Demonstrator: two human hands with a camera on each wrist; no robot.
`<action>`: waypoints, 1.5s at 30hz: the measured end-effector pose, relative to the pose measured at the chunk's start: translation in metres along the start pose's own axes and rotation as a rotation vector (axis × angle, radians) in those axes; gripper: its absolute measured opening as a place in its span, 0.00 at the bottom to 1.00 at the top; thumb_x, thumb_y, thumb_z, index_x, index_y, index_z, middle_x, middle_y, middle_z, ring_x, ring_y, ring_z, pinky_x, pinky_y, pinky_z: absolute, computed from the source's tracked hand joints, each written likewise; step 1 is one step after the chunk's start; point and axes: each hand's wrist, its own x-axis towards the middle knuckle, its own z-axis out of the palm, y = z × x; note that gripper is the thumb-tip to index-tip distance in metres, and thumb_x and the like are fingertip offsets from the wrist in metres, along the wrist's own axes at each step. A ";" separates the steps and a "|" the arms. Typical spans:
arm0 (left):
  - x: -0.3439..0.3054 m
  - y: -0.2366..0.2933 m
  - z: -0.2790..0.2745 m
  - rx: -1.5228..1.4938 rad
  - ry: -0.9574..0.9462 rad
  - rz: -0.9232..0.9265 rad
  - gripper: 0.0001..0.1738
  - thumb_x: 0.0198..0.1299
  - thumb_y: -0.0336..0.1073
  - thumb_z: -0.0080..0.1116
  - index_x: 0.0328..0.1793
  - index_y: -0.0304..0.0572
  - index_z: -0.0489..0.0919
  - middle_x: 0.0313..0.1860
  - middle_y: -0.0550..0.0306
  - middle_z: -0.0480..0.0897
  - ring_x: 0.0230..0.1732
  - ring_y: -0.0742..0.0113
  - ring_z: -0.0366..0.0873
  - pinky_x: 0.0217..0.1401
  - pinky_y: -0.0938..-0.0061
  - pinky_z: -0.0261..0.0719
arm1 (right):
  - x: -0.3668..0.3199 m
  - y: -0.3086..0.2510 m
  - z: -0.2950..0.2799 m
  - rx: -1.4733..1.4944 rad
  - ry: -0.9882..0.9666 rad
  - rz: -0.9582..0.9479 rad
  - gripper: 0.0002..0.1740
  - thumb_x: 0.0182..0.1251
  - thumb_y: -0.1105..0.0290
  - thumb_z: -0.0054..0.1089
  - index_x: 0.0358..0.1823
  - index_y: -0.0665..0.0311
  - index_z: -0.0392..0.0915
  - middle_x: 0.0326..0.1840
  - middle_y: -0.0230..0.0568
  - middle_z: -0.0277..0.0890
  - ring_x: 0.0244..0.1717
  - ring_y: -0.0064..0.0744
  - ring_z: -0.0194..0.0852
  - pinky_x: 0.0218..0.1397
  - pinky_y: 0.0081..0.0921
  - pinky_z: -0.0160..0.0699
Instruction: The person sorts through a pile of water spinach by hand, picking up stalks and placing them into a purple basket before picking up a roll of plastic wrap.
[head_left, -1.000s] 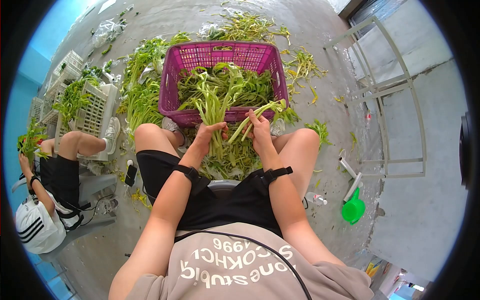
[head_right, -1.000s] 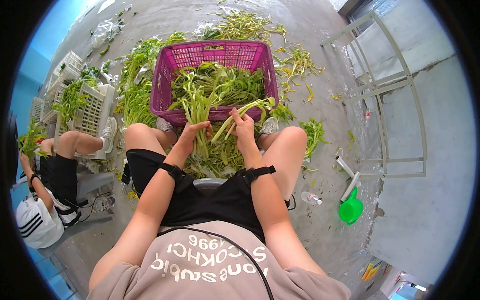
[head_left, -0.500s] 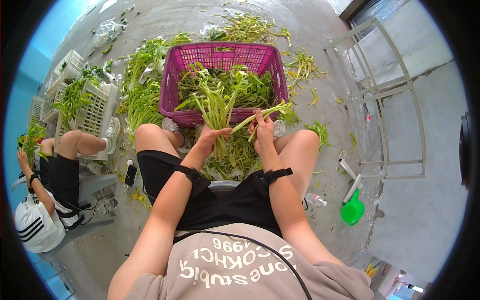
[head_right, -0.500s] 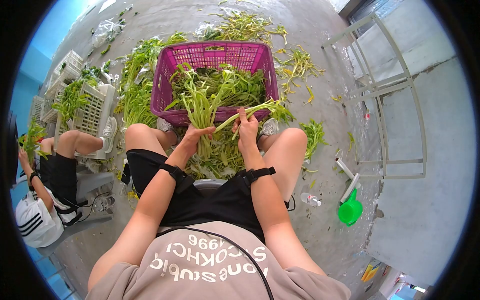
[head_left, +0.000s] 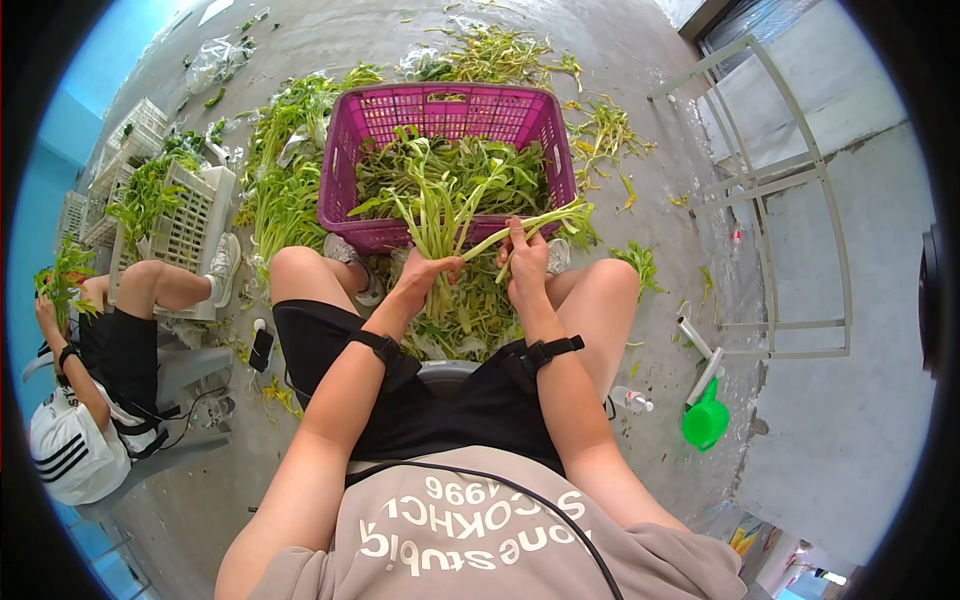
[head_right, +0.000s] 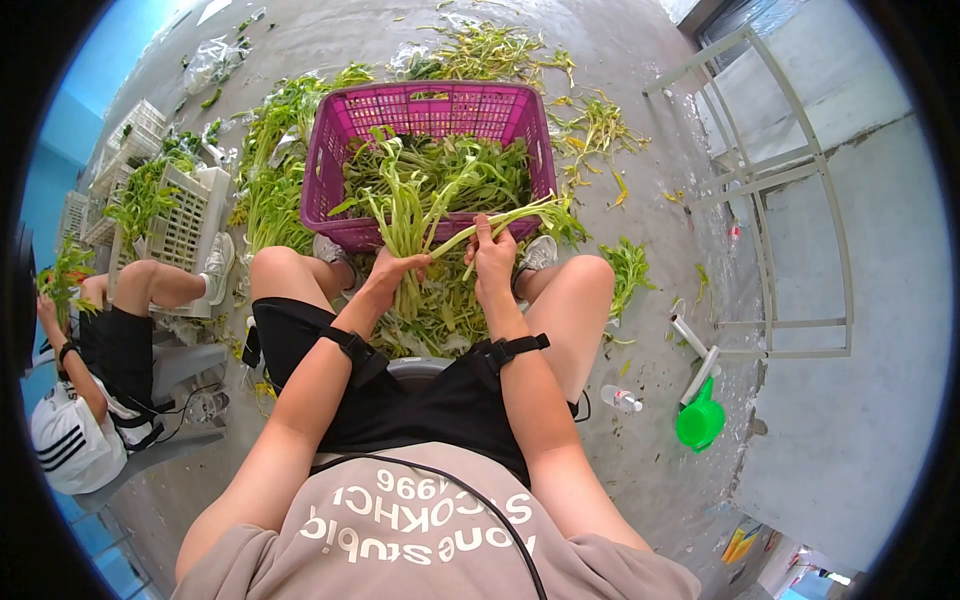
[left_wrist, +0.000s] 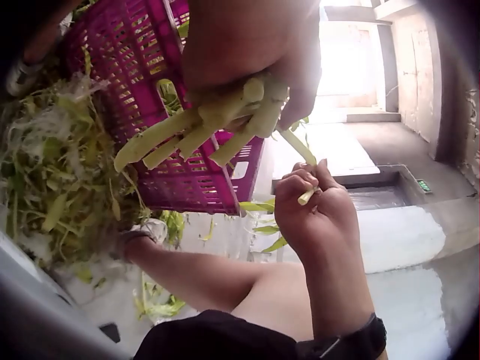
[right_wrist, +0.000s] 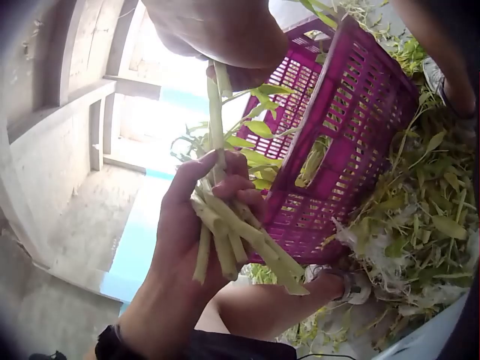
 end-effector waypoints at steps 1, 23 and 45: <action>0.001 -0.001 0.000 -0.007 0.012 0.016 0.14 0.52 0.28 0.72 0.43 0.37 0.80 0.31 0.59 0.80 0.28 0.68 0.78 0.31 0.72 0.76 | 0.000 0.000 0.000 0.000 0.000 0.000 0.14 0.76 0.58 0.62 0.43 0.63 0.78 0.24 0.30 0.69 0.18 0.22 0.66 0.20 0.22 0.65; 0.014 -0.027 -0.015 0.275 0.274 0.068 0.10 0.48 0.21 0.67 0.37 0.32 0.80 0.30 0.56 0.81 0.23 0.66 0.77 0.26 0.70 0.73 | -0.024 -0.012 0.019 -0.071 -0.100 -0.100 0.13 0.77 0.58 0.61 0.42 0.61 0.77 0.24 0.27 0.68 0.15 0.17 0.62 0.16 0.19 0.58; 0.001 -0.001 0.000 -0.025 -0.121 0.023 0.22 0.58 0.37 0.75 0.56 0.41 0.80 0.44 0.61 0.84 0.39 0.73 0.80 0.38 0.75 0.77 | -0.004 0.020 0.001 -0.648 -0.396 -0.084 0.28 0.74 0.48 0.63 0.28 0.69 0.82 0.18 0.27 0.73 0.22 0.16 0.64 0.25 0.22 0.62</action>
